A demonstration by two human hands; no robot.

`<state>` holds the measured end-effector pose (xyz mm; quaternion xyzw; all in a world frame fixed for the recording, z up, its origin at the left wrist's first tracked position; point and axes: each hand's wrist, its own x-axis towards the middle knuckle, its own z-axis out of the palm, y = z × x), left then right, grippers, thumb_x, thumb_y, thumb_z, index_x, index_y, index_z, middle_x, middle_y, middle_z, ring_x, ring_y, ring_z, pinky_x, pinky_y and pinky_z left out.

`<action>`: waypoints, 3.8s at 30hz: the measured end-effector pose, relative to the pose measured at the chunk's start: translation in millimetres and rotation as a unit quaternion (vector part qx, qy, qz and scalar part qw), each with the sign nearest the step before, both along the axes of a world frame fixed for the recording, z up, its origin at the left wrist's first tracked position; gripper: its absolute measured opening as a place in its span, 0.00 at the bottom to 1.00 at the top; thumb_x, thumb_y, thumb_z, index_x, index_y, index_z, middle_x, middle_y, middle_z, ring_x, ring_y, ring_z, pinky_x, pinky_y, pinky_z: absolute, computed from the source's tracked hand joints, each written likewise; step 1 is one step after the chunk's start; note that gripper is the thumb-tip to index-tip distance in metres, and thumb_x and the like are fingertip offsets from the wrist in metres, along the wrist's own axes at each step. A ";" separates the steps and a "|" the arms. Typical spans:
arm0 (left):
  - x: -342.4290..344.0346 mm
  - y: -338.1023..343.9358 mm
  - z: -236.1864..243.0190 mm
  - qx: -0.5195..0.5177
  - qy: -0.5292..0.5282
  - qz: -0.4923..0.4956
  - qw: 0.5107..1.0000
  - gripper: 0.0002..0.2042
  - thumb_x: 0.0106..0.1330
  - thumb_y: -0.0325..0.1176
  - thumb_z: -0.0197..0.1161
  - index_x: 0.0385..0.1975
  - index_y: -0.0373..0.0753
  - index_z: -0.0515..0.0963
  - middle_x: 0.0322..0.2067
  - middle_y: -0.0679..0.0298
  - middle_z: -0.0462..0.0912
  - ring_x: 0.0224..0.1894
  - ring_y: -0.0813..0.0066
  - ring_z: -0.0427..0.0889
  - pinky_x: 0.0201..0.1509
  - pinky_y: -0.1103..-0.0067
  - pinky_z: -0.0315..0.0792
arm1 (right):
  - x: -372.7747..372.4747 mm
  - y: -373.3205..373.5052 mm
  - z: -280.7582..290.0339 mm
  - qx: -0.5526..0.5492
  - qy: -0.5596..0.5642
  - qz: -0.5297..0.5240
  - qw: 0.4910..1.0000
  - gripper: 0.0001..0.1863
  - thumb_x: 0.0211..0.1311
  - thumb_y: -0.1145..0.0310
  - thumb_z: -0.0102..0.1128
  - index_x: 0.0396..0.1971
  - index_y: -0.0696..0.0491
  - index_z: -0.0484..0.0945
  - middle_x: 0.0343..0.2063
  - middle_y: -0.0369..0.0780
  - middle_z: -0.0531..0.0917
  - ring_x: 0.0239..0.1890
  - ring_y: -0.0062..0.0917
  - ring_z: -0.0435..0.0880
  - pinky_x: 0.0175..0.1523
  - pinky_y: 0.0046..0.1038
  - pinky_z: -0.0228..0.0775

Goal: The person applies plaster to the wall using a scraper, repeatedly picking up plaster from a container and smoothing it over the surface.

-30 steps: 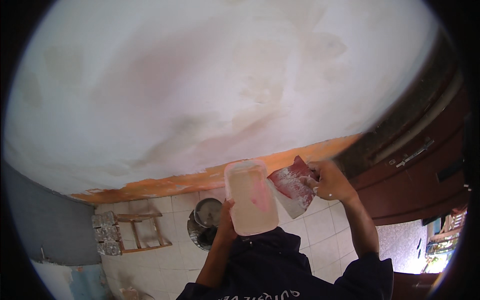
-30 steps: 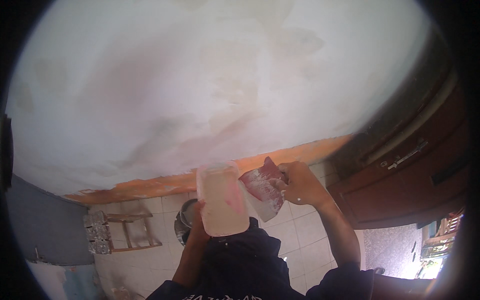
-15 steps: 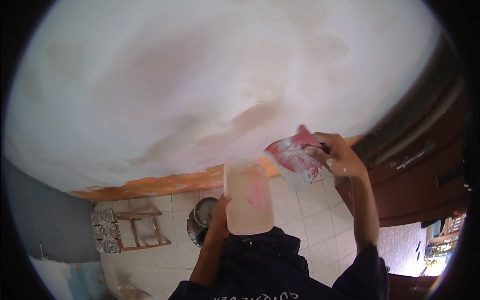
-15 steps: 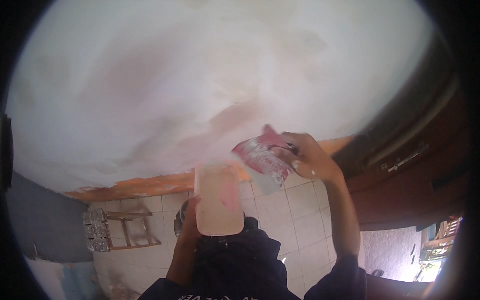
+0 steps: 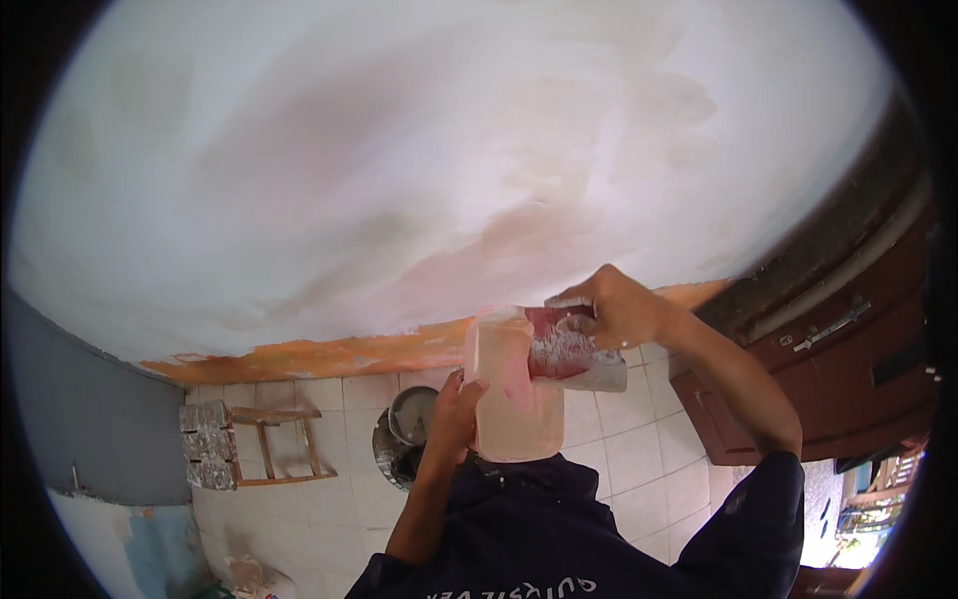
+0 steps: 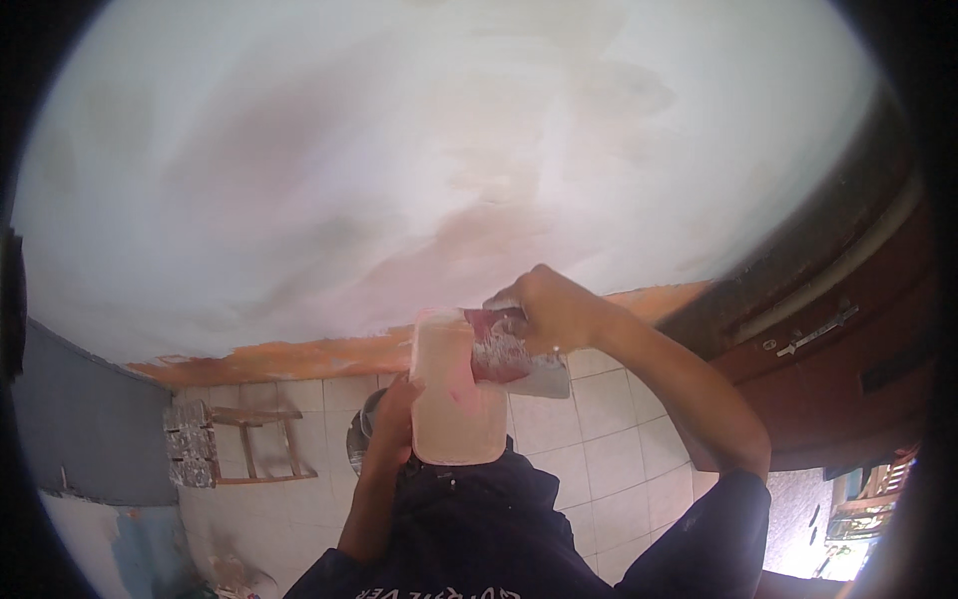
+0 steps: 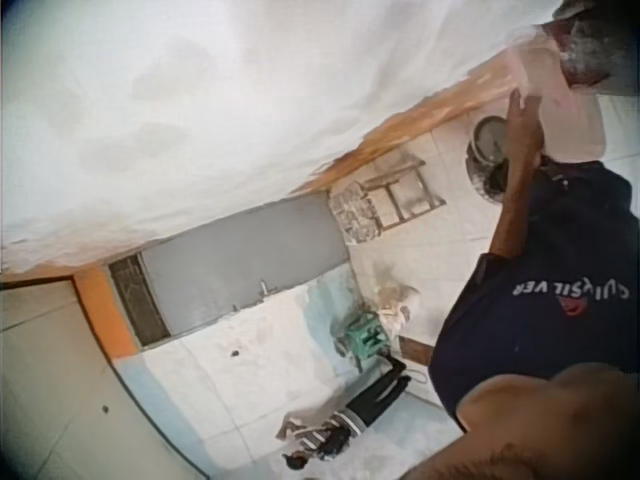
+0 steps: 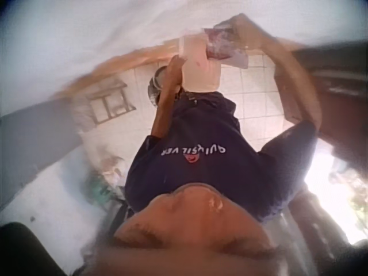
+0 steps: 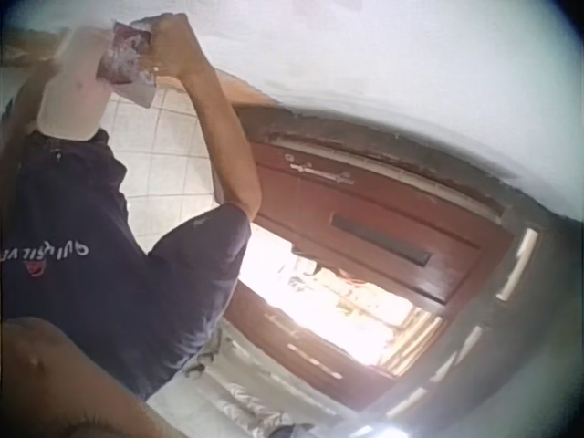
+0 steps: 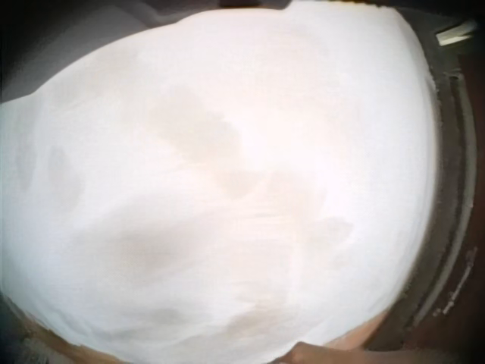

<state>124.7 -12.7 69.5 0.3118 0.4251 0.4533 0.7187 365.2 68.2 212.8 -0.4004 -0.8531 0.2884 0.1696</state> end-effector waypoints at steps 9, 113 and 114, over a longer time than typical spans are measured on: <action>12.7 -0.6 -0.2 -0.023 0.048 -0.031 0.998 0.21 0.64 0.39 0.57 0.50 0.30 0.69 0.36 0.59 0.79 0.33 0.78 0.80 0.36 0.82 0.74 | 1.2 -18.8 -17.8 -0.085 -0.060 -0.010 0.995 0.20 0.42 0.81 0.57 0.42 0.60 0.81 0.24 0.54 0.80 0.22 0.34 0.80 0.32 0.29 0.72; -54.1 -36.5 -70.5 -0.083 -0.081 0.191 0.975 0.28 0.66 0.49 0.43 0.58 0.32 0.62 0.51 0.53 0.74 0.52 0.59 0.77 0.55 0.66 0.73 | -5.5 106.5 -228.1 -0.125 0.656 -0.515 0.538 0.07 0.55 0.81 0.53 0.25 0.73 0.72 0.25 0.49 0.78 0.25 0.31 0.82 0.36 0.31 0.84; -55.5 -38.0 -71.0 -0.080 -0.080 0.195 0.974 0.28 0.66 0.49 0.43 0.58 0.32 0.62 0.51 0.53 0.74 0.52 0.59 0.77 0.55 0.66 0.73 | -10.0 108.2 -188.4 -0.131 0.643 -0.504 0.562 0.08 0.56 0.80 0.53 0.25 0.73 0.72 0.25 0.49 0.79 0.26 0.31 0.82 0.37 0.30 0.84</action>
